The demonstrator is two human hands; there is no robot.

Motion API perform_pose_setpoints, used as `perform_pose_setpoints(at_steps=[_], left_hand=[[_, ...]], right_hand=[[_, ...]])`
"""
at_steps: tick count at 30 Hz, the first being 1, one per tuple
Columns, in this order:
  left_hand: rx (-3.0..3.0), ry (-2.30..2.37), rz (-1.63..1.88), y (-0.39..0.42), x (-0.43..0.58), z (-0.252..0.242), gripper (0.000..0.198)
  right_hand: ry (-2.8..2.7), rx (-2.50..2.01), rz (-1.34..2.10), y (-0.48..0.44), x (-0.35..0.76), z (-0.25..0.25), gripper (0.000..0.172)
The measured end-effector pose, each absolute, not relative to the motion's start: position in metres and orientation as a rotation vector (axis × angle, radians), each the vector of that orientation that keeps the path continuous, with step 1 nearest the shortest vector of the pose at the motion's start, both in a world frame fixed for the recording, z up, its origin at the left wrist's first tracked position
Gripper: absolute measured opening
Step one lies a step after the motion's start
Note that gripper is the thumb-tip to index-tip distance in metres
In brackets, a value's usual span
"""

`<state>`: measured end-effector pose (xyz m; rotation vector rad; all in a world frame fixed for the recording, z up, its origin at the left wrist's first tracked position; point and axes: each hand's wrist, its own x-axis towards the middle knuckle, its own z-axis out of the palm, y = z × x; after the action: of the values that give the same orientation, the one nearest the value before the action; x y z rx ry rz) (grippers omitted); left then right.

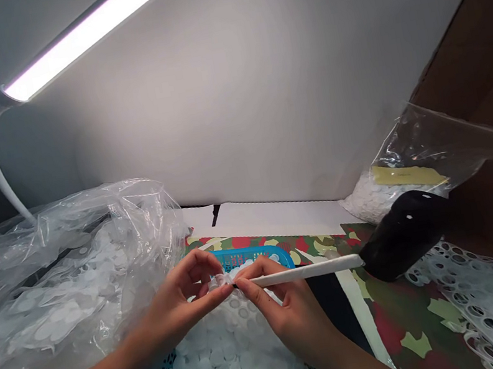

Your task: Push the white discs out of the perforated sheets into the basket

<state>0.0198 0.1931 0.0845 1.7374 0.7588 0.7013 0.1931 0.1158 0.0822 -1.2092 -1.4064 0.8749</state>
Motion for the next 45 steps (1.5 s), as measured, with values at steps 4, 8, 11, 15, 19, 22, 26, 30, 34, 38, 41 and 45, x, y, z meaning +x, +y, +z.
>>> perform_pose_setpoints(at_steps=[4,8,11,15,19,22,26,30,34,38,41,45], left_hand=[[1.883,0.830,0.732,0.1924,0.0190,0.0860,0.025],[1.972,0.743,0.790,0.1949,0.0193,0.0848,0.021],[1.974,0.707,0.753,0.1958,0.0190,0.0847,0.020],[1.852,0.717,0.687,0.1953,0.0181,0.0839,0.022],[1.747,0.705,0.682,0.1962,0.0179,0.0818,0.023],[1.725,0.701,0.689,0.1976,0.0181,0.0813,0.024],[1.701,0.705,0.709,0.1979,0.0179,0.0816,0.023],[1.679,0.640,0.712,0.1960,0.0188,0.0817,0.020],[1.620,0.565,0.661,0.1964,0.0211,0.0814,0.019],[1.578,0.581,0.655,0.1980,0.0220,0.0823,0.019],[1.548,0.579,0.640,0.1978,0.0218,0.0836,0.018],[1.511,0.572,0.621,0.1978,0.0216,0.0845,0.018]], right_hand=[[-1.365,-1.202,0.908,0.1163,0.1947,0.0803,0.023],[-1.299,-1.194,0.916,0.1171,0.1965,0.0793,0.023],[-1.256,-1.165,0.979,0.1177,0.1985,0.0795,0.021],[-1.254,-1.152,1.006,0.1175,0.1997,0.0795,0.020],[-1.256,-1.152,1.021,0.1173,0.1988,0.0798,0.018],[-1.264,-1.153,1.012,0.1178,0.1988,0.0801,0.020],[-1.284,-1.164,0.987,0.1181,0.1996,0.0799,0.021],[-1.302,-1.163,0.969,0.1185,0.1998,0.0788,0.021],[-1.354,-1.181,0.819,0.1194,0.1986,0.0771,0.018],[-1.609,-1.198,0.344,0.1162,0.1964,0.0756,0.010],[-1.804,-1.127,0.127,0.1130,0.1942,0.0759,0.011],[-1.873,-1.070,0.019,0.1138,0.1920,0.0776,0.015]])
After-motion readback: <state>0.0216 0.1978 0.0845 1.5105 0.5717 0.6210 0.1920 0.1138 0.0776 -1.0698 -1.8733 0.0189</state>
